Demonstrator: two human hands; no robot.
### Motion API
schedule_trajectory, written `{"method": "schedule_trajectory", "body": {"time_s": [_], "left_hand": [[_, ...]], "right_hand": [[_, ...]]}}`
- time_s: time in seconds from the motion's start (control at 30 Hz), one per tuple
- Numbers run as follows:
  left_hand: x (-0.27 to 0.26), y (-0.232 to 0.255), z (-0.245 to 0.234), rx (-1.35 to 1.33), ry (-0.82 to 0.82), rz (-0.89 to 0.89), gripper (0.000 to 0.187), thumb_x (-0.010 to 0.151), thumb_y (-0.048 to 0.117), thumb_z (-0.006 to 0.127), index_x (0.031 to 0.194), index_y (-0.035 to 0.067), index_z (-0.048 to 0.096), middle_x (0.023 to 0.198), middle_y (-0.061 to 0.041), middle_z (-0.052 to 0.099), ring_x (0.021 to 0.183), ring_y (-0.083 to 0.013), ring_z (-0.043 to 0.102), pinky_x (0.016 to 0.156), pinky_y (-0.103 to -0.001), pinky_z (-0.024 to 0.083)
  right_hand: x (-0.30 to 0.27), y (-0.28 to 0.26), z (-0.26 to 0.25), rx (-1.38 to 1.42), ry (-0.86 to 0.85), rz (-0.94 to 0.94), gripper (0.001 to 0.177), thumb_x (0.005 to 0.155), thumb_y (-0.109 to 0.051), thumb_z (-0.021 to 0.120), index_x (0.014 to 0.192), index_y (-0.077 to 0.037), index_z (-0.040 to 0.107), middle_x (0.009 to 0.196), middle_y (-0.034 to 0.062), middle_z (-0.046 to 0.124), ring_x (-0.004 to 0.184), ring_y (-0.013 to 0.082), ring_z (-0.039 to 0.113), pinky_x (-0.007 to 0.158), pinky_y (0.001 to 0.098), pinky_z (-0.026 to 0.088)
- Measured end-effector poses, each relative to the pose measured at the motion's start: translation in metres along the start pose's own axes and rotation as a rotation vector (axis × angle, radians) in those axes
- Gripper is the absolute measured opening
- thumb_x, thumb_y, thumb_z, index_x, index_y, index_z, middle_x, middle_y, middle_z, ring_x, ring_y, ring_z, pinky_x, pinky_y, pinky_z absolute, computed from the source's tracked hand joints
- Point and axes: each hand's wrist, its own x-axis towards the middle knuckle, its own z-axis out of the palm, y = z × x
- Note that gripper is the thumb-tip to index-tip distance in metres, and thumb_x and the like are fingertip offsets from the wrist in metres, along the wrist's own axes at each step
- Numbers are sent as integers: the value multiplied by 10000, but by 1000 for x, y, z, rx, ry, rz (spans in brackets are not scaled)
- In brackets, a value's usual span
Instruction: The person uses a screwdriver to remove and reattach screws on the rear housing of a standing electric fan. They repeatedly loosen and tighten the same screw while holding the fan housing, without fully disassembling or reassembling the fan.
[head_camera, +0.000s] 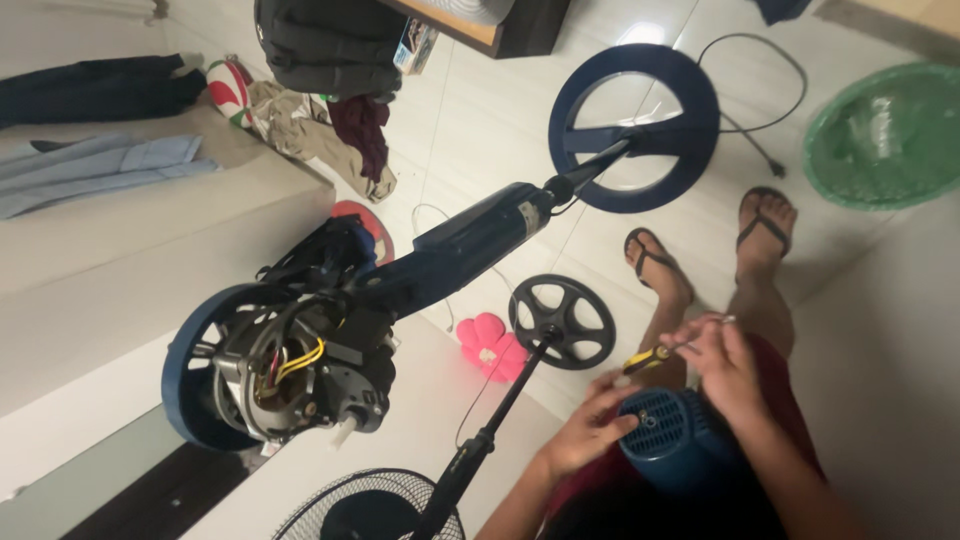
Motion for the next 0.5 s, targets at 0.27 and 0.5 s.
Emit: {"method": "schedule_trajectory", "body": {"time_s": [0.27,0.5], "left_hand": [[8,28,30,-935,15,-297,444,972,80,666,1386,98,506,1291,-66,609,1206,-201,588,1047,-351,483],[8,70,26,-773,-238,-186,615,1000,137,687,1577,57,489,1452,-99,568,1349,-231,532,1159,-370,432]], "right_hand": [[-9,-15,2,118,-57,-217,217,1177,-216,387,1173,-20,480,1041,147,600,1011,283,646,1052,642,521],[-15,-69,22,12,39,-194,228,1127,-249,368,1181,-42,447,1015,128,607,966,264,665,986,514,557]]}}
